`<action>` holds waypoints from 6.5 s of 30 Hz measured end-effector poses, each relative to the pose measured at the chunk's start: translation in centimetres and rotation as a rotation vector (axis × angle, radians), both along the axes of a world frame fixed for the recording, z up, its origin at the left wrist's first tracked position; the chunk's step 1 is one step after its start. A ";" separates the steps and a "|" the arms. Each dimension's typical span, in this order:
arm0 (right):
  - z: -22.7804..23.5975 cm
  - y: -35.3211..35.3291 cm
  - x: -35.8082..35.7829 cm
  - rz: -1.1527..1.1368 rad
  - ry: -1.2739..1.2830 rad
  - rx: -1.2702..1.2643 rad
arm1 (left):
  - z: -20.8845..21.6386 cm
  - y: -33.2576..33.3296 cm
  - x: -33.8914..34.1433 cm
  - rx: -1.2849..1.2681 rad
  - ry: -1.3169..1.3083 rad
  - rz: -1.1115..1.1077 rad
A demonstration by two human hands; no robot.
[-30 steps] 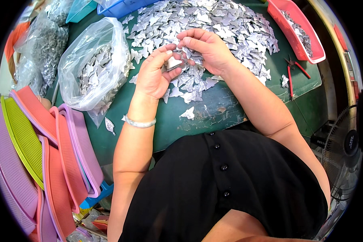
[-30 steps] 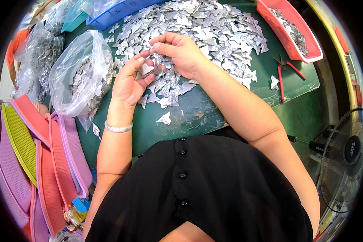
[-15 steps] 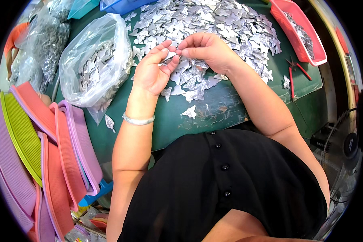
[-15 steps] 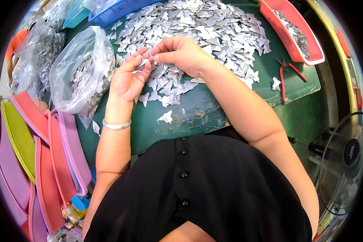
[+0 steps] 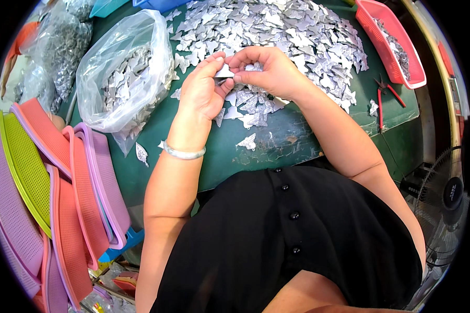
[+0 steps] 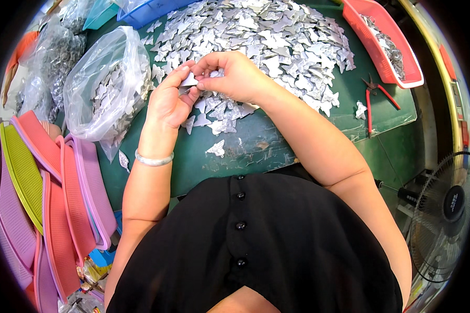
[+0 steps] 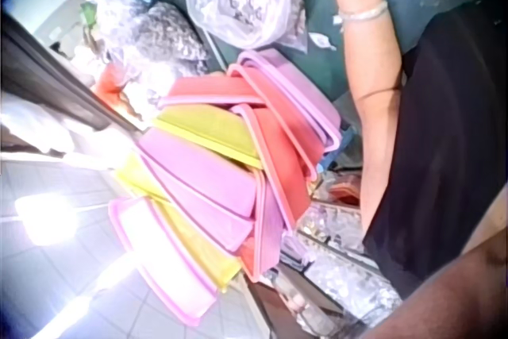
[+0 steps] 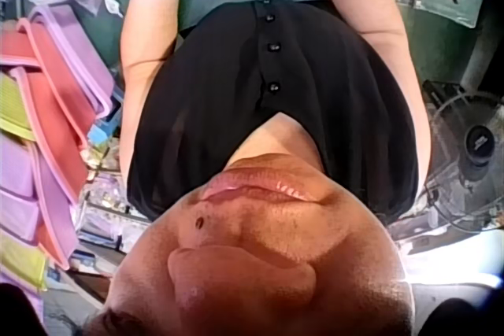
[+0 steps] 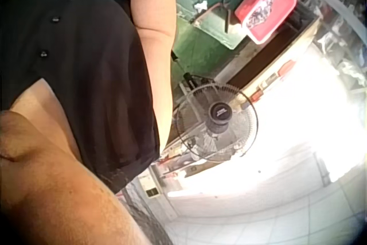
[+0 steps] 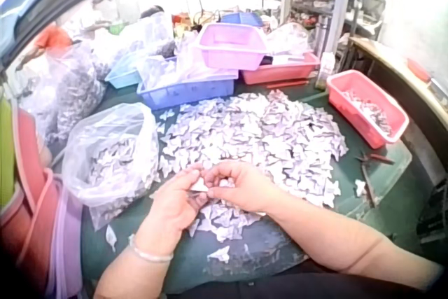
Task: The person repeatedly picks up small silver star-shaped pieces from a pile on a green table and joins them together by hand. The joined pieces are placed into a clear plastic bag. The person continues this repetitive assembly process throughout the clip.
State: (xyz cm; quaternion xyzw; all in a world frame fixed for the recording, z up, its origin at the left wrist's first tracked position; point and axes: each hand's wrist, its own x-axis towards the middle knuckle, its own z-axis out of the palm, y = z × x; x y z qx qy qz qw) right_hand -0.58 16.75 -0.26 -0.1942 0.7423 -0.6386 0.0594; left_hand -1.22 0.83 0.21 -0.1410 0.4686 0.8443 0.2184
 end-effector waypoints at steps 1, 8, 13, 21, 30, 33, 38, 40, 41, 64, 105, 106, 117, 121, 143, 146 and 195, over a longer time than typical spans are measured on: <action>0.0 -0.1 0.1 -0.044 0.009 0.004 | 0.1 0.1 0.0 -0.018 0.007 0.003; 1.2 0.1 0.3 -0.127 -0.088 -0.044 | 0.6 0.3 0.3 -0.057 0.050 -0.081; 0.9 0.4 0.0 -0.097 -0.116 -0.054 | 0.8 0.1 0.3 -0.100 0.057 -0.166; 1.7 0.3 0.5 0.045 -0.060 -0.070 | 0.7 -0.2 0.2 -0.086 0.048 -0.170; 0.8 0.3 0.1 -0.065 -0.074 -0.125 | 0.6 0.0 0.4 0.006 -0.003 -0.225; 1.3 0.5 0.2 -0.140 -0.088 -0.133 | 0.9 0.0 0.4 -0.009 -0.018 -0.157; 1.0 0.5 0.0 -0.209 -0.137 -0.205 | 0.7 0.0 0.4 0.067 0.051 -0.161; 1.1 0.5 0.1 -0.218 -0.150 -0.198 | 0.8 0.0 0.4 0.076 0.066 -0.147; 1.1 0.5 0.0 -0.220 -0.149 -0.198 | 0.8 0.0 0.4 0.088 0.074 -0.148; 0.9 0.5 0.1 -0.165 -0.221 -0.278 | 1.1 0.0 0.5 0.041 0.179 -0.039; 1.0 0.3 0.3 -0.169 -0.002 -0.304 | 1.1 -0.5 0.4 0.104 0.343 -0.081; 1.1 0.3 0.3 -0.166 -0.008 -0.301 | 1.1 -0.5 0.4 0.089 0.363 -0.082; 1.2 0.3 0.4 -0.136 -0.049 -0.324 | 1.4 -0.3 0.7 -0.050 0.452 -0.063; 0.6 0.2 0.0 -0.129 -0.106 -0.430 | 0.3 -0.8 0.1 0.320 0.213 -0.100; 0.2 0.1 -0.4 -0.238 -0.041 -0.426 | 1.2 0.5 0.7 -0.086 0.184 -0.180; 0.1 0.0 -0.4 -0.230 -0.050 -0.419 | 1.5 0.9 1.1 -0.163 0.226 -0.203; 0.9 0.4 0.0 -0.065 -0.352 -0.743 | 0.7 3.1 1.4 0.420 0.060 -0.154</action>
